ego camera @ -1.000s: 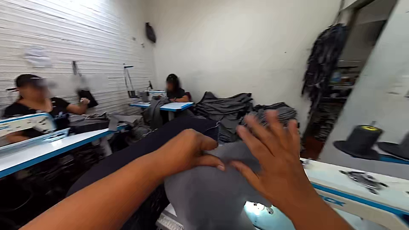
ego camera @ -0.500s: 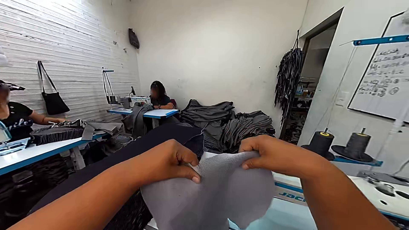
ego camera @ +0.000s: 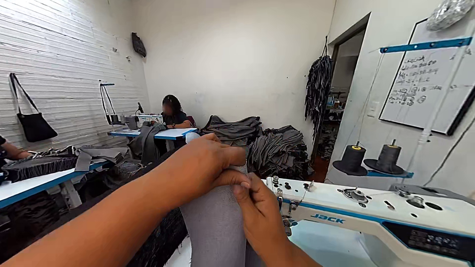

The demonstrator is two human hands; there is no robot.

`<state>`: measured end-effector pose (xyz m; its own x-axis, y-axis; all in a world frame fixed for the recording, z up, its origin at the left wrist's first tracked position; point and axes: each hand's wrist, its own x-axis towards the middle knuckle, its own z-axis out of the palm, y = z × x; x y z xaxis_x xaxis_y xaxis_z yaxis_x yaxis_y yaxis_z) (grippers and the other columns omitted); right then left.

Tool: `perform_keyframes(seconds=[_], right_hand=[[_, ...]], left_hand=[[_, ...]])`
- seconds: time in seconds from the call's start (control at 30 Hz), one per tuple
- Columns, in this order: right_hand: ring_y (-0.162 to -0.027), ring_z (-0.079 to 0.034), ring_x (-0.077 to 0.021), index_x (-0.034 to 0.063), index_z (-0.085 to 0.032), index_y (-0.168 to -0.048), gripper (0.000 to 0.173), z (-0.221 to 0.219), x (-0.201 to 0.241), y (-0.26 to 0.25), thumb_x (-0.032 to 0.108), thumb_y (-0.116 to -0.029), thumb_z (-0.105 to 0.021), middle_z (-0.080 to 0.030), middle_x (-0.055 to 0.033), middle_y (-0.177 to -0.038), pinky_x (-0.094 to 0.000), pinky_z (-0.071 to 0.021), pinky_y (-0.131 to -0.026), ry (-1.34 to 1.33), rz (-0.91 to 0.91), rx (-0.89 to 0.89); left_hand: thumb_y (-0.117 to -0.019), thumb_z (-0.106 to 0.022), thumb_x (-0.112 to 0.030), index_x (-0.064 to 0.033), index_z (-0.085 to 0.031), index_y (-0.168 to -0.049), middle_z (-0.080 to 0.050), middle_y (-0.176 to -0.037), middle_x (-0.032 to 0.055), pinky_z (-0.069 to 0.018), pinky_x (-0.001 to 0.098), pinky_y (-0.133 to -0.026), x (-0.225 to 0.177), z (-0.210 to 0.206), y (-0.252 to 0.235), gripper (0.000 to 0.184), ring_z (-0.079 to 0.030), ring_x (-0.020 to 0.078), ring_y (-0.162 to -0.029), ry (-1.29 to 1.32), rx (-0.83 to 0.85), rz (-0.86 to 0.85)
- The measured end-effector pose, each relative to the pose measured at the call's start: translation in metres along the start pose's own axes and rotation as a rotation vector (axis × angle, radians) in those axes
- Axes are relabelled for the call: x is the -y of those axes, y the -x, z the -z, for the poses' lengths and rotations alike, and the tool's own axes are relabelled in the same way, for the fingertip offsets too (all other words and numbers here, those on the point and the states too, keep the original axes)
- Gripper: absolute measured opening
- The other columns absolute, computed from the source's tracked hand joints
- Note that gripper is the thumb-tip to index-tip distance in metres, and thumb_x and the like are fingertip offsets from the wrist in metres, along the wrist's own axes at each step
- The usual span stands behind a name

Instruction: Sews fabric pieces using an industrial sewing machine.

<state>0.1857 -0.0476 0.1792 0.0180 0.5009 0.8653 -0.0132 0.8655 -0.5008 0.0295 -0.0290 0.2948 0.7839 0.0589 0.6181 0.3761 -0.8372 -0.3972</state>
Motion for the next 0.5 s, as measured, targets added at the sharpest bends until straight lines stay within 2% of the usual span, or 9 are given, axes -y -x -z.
perform_keyframes(seconds=[0.07, 0.1, 0.13, 0.17, 0.3, 0.4, 0.5], right_hand=[[-0.069, -0.056, 0.0069, 0.0081, -0.059, -0.091, 0.021, 0.004, -0.003, -0.002, 0.020, -0.1066, -0.052, -0.057, 0.0078, -0.074, -0.0105, -0.0480, -0.065, 0.019, 0.023, -0.070], [-0.071, -0.058, 0.0064, 0.0078, -0.060, -0.093, 0.021, 0.006, -0.004, -0.002, 0.021, -0.1072, -0.052, -0.059, 0.0070, -0.076, -0.0111, -0.0504, -0.068, 0.037, 0.035, -0.097], [-0.072, -0.059, 0.0067, 0.0082, -0.059, -0.095, 0.020, 0.008, -0.005, -0.002, 0.021, -0.1079, -0.050, -0.059, 0.0071, -0.077, -0.0109, -0.0507, -0.069, 0.060, 0.037, -0.116], [-0.072, -0.058, 0.0069, 0.0086, -0.059, -0.096, 0.021, 0.010, -0.006, -0.002, 0.022, -0.1081, -0.049, -0.059, 0.0074, -0.078, -0.0105, -0.0503, -0.068, 0.071, 0.028, -0.133], [-0.071, -0.058, 0.0070, 0.0110, -0.058, -0.095, 0.022, 0.014, -0.004, -0.004, 0.024, -0.1088, -0.047, -0.057, 0.0084, -0.077, -0.0103, -0.0501, -0.068, 0.058, -0.002, -0.130], [-0.071, -0.058, 0.0066, 0.0111, -0.058, -0.096, 0.022, 0.018, 0.000, -0.007, 0.024, -0.1094, -0.046, -0.057, 0.0082, -0.077, -0.0101, -0.0497, -0.067, 0.086, 0.048, -0.107], [-0.071, -0.058, 0.0062, 0.0111, -0.058, -0.097, 0.021, 0.019, 0.000, -0.008, 0.023, -0.1094, -0.047, -0.057, 0.0073, -0.078, -0.0104, -0.0500, -0.067, 0.112, 0.110, -0.093]], left_hand=[[-0.0970, -0.054, -0.053, -0.0171, -0.061, -0.079, -0.056, -0.067, -0.0075, -0.0459, 0.0255, -0.063, -0.008, -0.004, 0.002, 0.041, -0.056, 0.0057, -0.062, -0.110, -0.039, 0.058], [-0.0960, -0.053, -0.057, -0.0163, -0.064, -0.082, -0.063, -0.078, -0.0041, -0.0489, 0.0288, -0.060, -0.011, -0.006, 0.004, 0.045, -0.062, 0.0096, -0.067, -0.168, -0.037, 0.089], [-0.0947, -0.054, -0.057, -0.0154, -0.067, -0.085, -0.068, -0.090, -0.0013, -0.0515, 0.0316, -0.061, -0.013, -0.007, 0.006, 0.045, -0.066, 0.0129, -0.074, -0.200, -0.022, 0.118], [-0.0958, -0.055, -0.051, -0.0152, -0.067, -0.085, -0.068, -0.091, -0.0008, -0.0509, 0.0318, -0.062, -0.014, -0.009, 0.008, 0.040, -0.067, 0.0138, -0.076, -0.208, -0.028, 0.133], [-0.1004, -0.054, -0.036, -0.0155, -0.062, -0.080, -0.060, -0.076, -0.0041, -0.0457, 0.0254, -0.066, -0.017, -0.014, 0.010, 0.030, -0.060, 0.0092, -0.072, -0.146, -0.096, 0.110], [-0.1023, -0.052, -0.035, -0.0148, -0.060, -0.080, -0.053, -0.068, -0.0056, -0.0419, 0.0233, -0.062, -0.016, -0.014, 0.010, 0.031, -0.055, 0.0078, -0.064, -0.160, -0.126, 0.043], [-0.1028, -0.052, -0.041, -0.0145, -0.057, -0.084, -0.051, -0.066, -0.0066, -0.0385, 0.0203, -0.055, -0.015, -0.017, 0.013, 0.033, -0.051, 0.0054, -0.060, -0.145, -0.184, 0.035]])
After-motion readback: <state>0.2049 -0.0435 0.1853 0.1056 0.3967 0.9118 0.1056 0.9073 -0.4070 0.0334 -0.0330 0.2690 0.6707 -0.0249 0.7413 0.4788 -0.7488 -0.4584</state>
